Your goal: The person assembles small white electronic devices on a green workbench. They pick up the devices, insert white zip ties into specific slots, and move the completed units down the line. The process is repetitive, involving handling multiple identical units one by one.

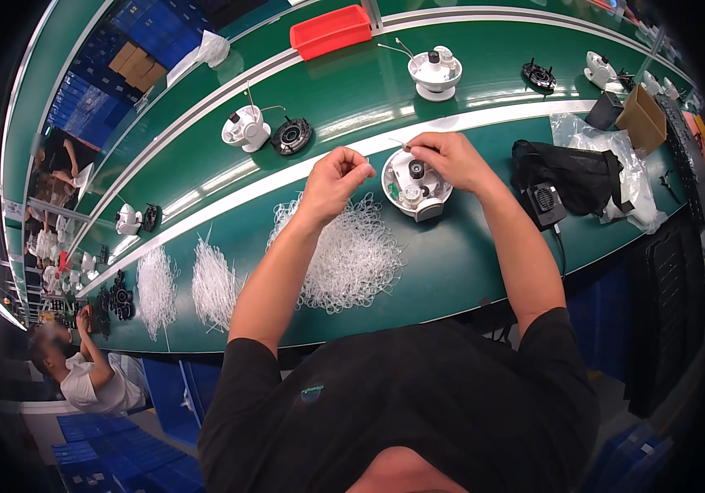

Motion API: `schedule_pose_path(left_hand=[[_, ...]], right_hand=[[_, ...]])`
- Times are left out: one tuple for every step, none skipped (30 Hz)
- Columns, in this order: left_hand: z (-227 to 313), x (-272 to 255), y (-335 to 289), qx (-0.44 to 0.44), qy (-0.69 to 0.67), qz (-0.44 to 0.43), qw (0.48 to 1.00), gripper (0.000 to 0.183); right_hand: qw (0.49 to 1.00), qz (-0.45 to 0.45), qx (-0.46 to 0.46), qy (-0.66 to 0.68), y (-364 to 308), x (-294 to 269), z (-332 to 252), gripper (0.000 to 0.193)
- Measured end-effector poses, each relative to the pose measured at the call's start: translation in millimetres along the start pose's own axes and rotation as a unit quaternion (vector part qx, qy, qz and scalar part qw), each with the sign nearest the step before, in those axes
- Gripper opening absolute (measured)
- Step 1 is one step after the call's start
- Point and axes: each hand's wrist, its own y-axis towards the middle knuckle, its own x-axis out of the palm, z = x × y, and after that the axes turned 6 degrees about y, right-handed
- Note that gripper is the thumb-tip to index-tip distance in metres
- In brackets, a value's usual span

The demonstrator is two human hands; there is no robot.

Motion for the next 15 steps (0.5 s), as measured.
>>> schedule_pose_path(left_hand=[[2, 4, 4, 0.013, -0.018, 0.014, 1.000, 0.013], [5, 9, 7, 0.026, -0.036, 0.028, 0.999, 0.014], [8, 14, 11, 0.038, -0.055, 0.042, 0.997, 0.014], [11, 18, 14, 0.045, -0.064, 0.051, 0.996, 0.016], [14, 22, 16, 0.052, -0.075, 0.059, 0.994, 0.018], [17, 26, 19, 0.058, -0.085, 0.067, 0.992, 0.021], [20, 28, 22, 0.065, -0.096, 0.074, 0.991, 0.023], [16, 30, 25, 0.065, -0.094, 0.075, 0.991, 0.028], [14, 31, 28, 0.065, -0.087, 0.071, 0.992, 0.029], [12, 31, 31, 0.065, -0.080, 0.067, 0.992, 0.030], [11, 33, 31, 0.063, -0.074, 0.063, 0.993, 0.031], [11, 34, 31, 0.056, -0.075, 0.066, 0.993, 0.029], [9, 35, 33, 0.053, -0.059, 0.057, 0.995, 0.029], [7, 35, 34, 0.049, -0.044, 0.049, 0.997, 0.029], [6, 36, 35, 0.045, -0.029, 0.041, 0.998, 0.030]], right_hand=[[1.000, -0.001, 0.004, 0.002, 1, -1, -1, 0.022], [1.000, -0.002, 0.006, 0.005, 2, -1, 0, 0.022], [1.000, -0.003, 0.009, 0.007, 3, 0, 0, 0.022], [1.000, -0.004, 0.009, 0.015, 4, 0, 1, 0.023], [1.000, -0.006, 0.010, 0.008, 4, 0, 1, 0.023], [1.000, -0.008, 0.012, 0.002, 5, -1, 1, 0.023], [1.000, -0.010, 0.013, -0.005, 5, -2, 1, 0.023], [1.000, -0.006, 0.007, -0.010, 6, -1, 3, 0.023], [1.000, -0.013, 0.014, -0.011, 6, -2, 3, 0.023], [1.000, -0.018, 0.022, -0.013, 7, -4, 2, 0.022], [0.999, -0.025, 0.031, -0.013, 7, -4, 2, 0.022], [0.999, -0.034, 0.028, -0.015, 7, -4, 3, 0.022], [0.999, -0.036, 0.026, -0.017, 8, -5, 2, 0.022], [0.999, -0.040, 0.026, -0.019, 8, -4, 1, 0.022], [0.999, -0.043, 0.025, -0.021, 8, -5, 0, 0.023]])
